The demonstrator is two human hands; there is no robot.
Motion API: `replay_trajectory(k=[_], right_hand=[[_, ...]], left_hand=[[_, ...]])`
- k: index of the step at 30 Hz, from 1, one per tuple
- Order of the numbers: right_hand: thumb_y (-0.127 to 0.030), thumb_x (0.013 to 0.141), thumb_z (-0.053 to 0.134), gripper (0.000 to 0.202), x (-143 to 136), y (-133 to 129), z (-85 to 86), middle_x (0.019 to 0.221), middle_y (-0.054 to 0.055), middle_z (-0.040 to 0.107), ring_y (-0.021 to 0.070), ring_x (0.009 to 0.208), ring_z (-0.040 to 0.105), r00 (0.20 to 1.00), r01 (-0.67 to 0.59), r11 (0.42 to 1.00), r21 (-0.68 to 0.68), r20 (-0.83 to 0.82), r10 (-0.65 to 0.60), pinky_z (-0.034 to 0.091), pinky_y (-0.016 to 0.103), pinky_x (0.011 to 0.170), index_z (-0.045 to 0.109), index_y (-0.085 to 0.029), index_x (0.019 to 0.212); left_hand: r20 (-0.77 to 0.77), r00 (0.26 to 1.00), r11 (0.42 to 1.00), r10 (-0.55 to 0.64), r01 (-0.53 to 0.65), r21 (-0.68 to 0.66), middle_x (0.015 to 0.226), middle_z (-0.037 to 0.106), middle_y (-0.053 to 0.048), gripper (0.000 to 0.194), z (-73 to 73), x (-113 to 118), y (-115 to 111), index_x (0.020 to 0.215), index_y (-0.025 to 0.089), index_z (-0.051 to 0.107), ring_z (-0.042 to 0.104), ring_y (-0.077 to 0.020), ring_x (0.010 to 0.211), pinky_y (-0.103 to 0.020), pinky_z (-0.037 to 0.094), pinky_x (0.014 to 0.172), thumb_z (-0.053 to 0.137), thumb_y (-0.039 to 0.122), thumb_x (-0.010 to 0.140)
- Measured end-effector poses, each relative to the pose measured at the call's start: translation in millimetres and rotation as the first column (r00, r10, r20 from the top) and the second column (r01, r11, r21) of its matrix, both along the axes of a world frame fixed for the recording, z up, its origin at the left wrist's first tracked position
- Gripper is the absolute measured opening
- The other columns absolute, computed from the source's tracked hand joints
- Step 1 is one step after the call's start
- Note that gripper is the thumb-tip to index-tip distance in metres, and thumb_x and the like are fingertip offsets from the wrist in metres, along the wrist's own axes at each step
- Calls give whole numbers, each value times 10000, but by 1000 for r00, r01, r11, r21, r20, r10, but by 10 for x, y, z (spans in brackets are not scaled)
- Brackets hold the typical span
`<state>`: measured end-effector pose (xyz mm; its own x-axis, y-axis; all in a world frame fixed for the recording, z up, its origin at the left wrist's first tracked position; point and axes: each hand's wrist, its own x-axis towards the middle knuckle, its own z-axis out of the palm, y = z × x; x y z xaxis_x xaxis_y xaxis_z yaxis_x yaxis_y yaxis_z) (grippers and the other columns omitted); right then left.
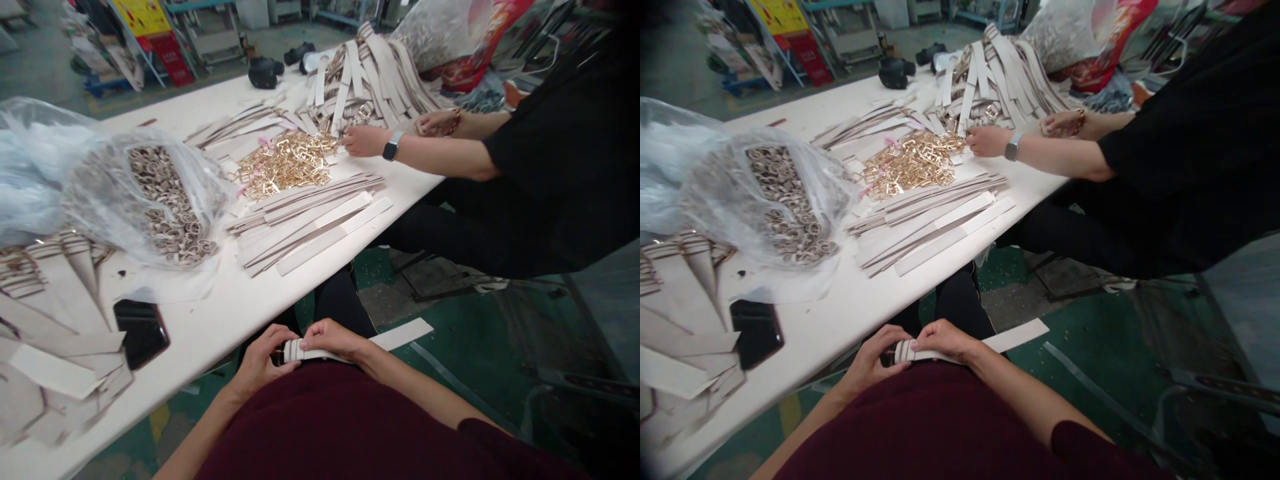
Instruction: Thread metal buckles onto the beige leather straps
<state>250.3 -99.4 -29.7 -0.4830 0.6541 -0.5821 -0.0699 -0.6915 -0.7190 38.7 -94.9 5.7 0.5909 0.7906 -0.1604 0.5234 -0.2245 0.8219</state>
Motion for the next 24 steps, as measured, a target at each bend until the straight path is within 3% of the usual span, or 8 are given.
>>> replay_trajectory(k=[3, 5, 7, 10, 12, 16, 20, 24], right_hand=[[-406, 617, 760, 362, 99, 39, 173, 634, -24, 596, 76, 513, 472, 981, -190, 973, 129, 66, 182, 342, 188, 485, 654, -123, 815], [-345, 707, 704, 257, 151, 52, 337, 705, -3, 623, 99, 589, 516, 939, -301, 879, 370, 278, 204, 369, 198, 537, 661, -142, 858], [-274, 816, 600, 131, 168, 47, 497, 762, 20, 631, 113, 668, 529, 829, -457, 621, 636, 559, 38, 363, 211, 591, 658, -159, 842], [-190, 903, 459, 213, 130, 24, 648, 764, 31, 618, 114, 668, 496, 656, -674, 170, 719, 689, -309, 316, 241, 595, 626, -170, 773], [-175, 920, 428, 253, 82, 11, 680, 735, 24, 614, 114, 642, 477, 631, -701, 33, 712, 641, -438, 290, 258, 579, 614, -173, 750], [-172, 926, 424, 250, -19, -5, 687, 751, 22, 629, 110, 670, 500, 646, -652, -4, 759, 552, -528, 299, 263, 596, 628, -182, 782], [-183, 920, 423, 224, -79, 28, 673, 806, 39, 635, 117, 743, 538, 611, -664, 81, 743, 602, -514, 333, 245, 644, 636, -186, 851], [-158, 878, 471, 190, -8, 167, 567, 818, 40, 643, 135, 734, 545, 474, -736, 199, 647, 702, -531, 352, 247, 656, 643, -191, 950]], left_hand=[[-22, 999, 999, -37, 37, -2, 1001, 612, -55, 332, 66, -65, 24, 1067, 215, 581, 583, -185, 907, -294, 496, 796, 646, 279, 748], [-40, 998, 993, -41, 45, 107, 1039, 610, -68, 323, 127, -104, 41, 1089, 219, 567, 572, -198, 951, -316, 489, 828, 625, 262, 773], [-48, 999, 960, -10, 23, 280, 1035, 606, -75, 245, 190, -131, 54, 1068, 218, 561, 558, -198, 971, -328, 479, 845, 566, 220, 822], [-36, 998, 873, 55, -31, 487, 930, 618, -59, 142, 243, -164, 62, 969, 211, 559, 561, -170, 882, -301, 482, 788, 493, 146, 862], [-27, 996, 818, 84, -53, 573, 908, 625, -54, 133, 229, -192, 56, 935, 210, 563, 565, -160, 854, -281, 485, 759, 495, 124, 859], [-13, 987, 723, 160, -109, 682, 905, 646, -55, 136, 158, -253, 24, 921, 219, 592, 588, -156, 835, -263, 496, 744, 528, 131, 840], [65, 971, 625, 232, -200, 755, 871, 643, -37, 175, 199, -340, 26, 911, 227, 596, 590, -147, 793, -250, 500, 725, 581, 97, 794], [119, 922, 508, 369, -307, 804, 874, 614, -30, 222, 281, -621, 62, 907, 226, 586, 588, -149, 798, -266, 502, 741, 615, 63, 759]])
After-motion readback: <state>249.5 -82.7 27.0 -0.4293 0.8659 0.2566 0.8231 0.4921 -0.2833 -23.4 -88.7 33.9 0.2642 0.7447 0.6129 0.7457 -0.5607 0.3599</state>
